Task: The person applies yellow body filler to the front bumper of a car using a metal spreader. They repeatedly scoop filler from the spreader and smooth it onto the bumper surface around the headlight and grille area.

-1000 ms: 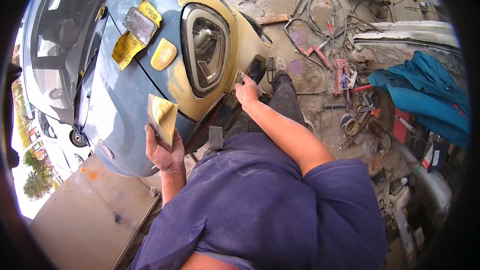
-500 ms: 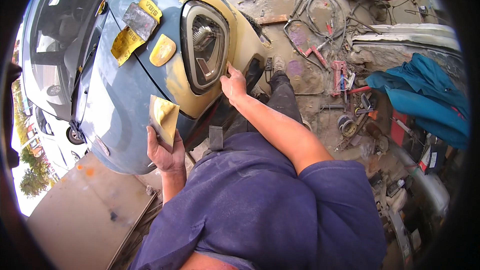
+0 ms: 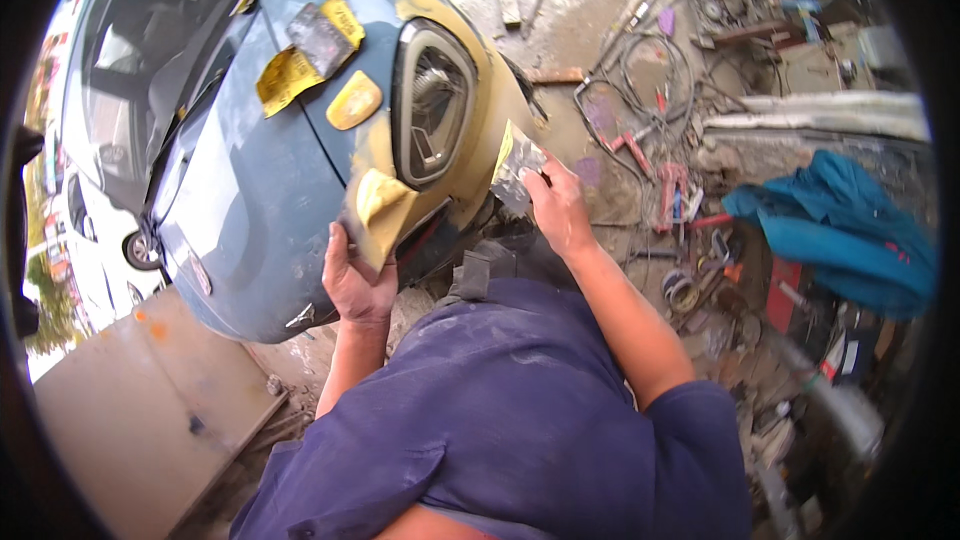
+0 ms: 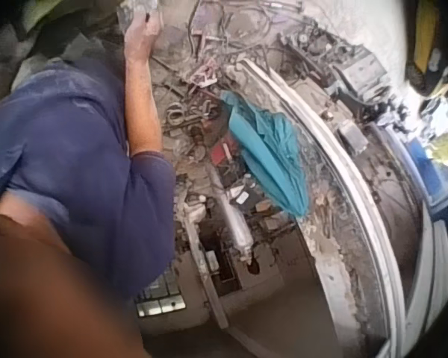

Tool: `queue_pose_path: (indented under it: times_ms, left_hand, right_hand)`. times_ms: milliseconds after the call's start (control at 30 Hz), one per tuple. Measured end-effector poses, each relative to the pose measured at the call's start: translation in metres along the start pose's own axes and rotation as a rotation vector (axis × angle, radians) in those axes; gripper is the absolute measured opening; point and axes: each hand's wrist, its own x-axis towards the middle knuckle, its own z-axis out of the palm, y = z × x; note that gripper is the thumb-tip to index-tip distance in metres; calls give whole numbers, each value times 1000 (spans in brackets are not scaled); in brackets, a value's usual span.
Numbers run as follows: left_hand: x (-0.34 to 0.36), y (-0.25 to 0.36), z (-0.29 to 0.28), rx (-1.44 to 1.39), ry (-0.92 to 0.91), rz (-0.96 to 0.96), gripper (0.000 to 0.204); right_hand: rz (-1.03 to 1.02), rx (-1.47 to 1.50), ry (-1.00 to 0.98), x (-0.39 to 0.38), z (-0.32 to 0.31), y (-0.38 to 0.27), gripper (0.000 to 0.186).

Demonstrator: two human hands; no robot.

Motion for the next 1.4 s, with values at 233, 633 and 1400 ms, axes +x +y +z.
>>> queue_pose_path:
  times_ms: [233,633,1400]
  left_hand:
    - [-12,-20,55,-46,-7,64,47]
    - [-32,-51,75,112,163,238,44]
    - [-29,77,-48,322,197,65,39]
  right_hand:
    - [-940,-642,-44,-31,0,-133,47]
    - [-942,-795,-386,-64,-18,-87,45]
    - [487,1,285,42,144,222,19]
